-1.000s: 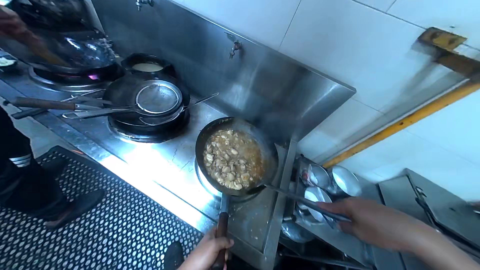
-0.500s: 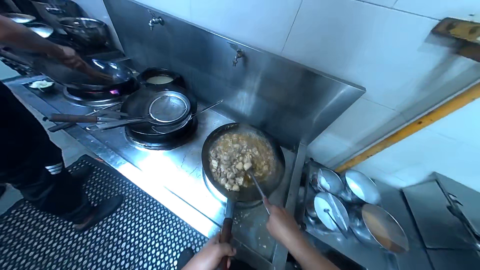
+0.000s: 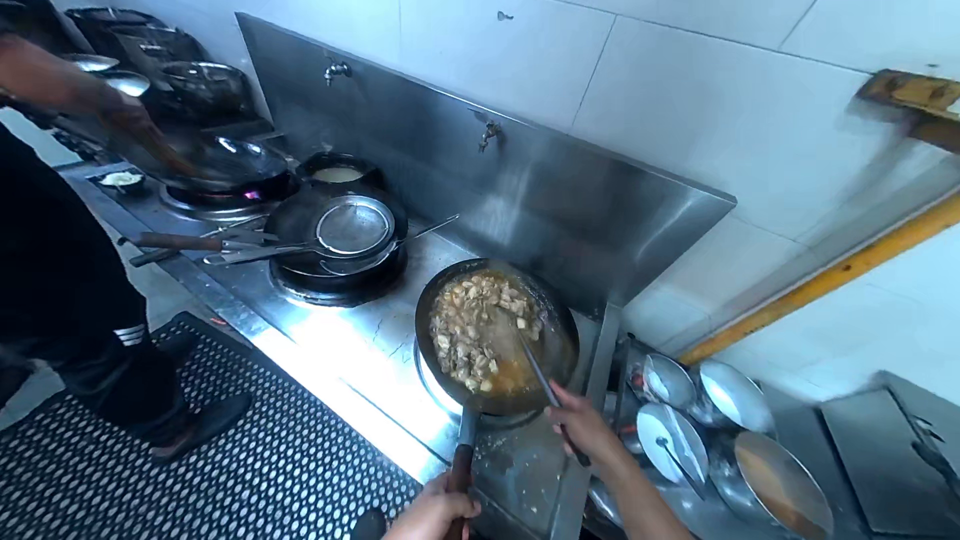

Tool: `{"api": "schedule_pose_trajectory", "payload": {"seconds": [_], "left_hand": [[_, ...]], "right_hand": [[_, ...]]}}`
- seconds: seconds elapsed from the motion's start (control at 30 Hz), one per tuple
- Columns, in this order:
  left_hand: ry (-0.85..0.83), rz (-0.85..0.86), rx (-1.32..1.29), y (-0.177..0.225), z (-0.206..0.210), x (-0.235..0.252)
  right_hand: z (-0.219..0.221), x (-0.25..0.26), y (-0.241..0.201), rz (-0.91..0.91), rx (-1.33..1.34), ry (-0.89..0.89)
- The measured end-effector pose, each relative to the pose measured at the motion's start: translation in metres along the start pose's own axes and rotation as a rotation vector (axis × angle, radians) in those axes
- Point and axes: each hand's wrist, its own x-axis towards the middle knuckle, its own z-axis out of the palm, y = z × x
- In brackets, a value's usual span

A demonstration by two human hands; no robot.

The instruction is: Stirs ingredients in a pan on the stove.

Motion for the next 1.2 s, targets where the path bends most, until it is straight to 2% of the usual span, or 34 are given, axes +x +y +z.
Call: {"api": "schedule_pose_trajectory", "payload": {"seconds": [0.07,0.13,0.33,0.47,0.63,0.77,1.03,1.2], "left_hand": [[-0.003,0.006,-0.008,0.0,0.0,0.0],[0.0,0.0,-0.001,0.002,-0.001,-0.002],[-0.003,-0.024,-0.007,0.005,0.0,-0.002],[-0.019,-0.032,-0.006,0.007,-0.001,-0.001],[-0.016,-0.023,-0.007,0.007,-0.001,-0.002],[-0.016,-0.024,0.003,0.007,-0.002,-0.002],[-0.016,-0.027,0.031,0.01,-0.003,-0.002],[0.004,-0.063,0.071,0.014,-0.001,-0.004]], "right_hand": [[-0.021,-0.02,-0.006,0.039,0.118,-0.03],[-0.045,-0.042,-0.013,0.051,0.069,-0.055],[-0.114,-0.118,-0.06,0.025,-0.517,-0.171],[-0.124,-0.136,-0.091,0.083,-0.801,-0.277],[-0.099,-0.125,-0.1,0.091,-1.008,-0.387],[-0.068,-0.1,-0.078,0.095,-0.953,-0.404],[0.036,-0.05,-0.021,0.04,-0.723,-0.198],[0.076,-0.029,-0.009,0.004,-0.682,-0.074]]}}
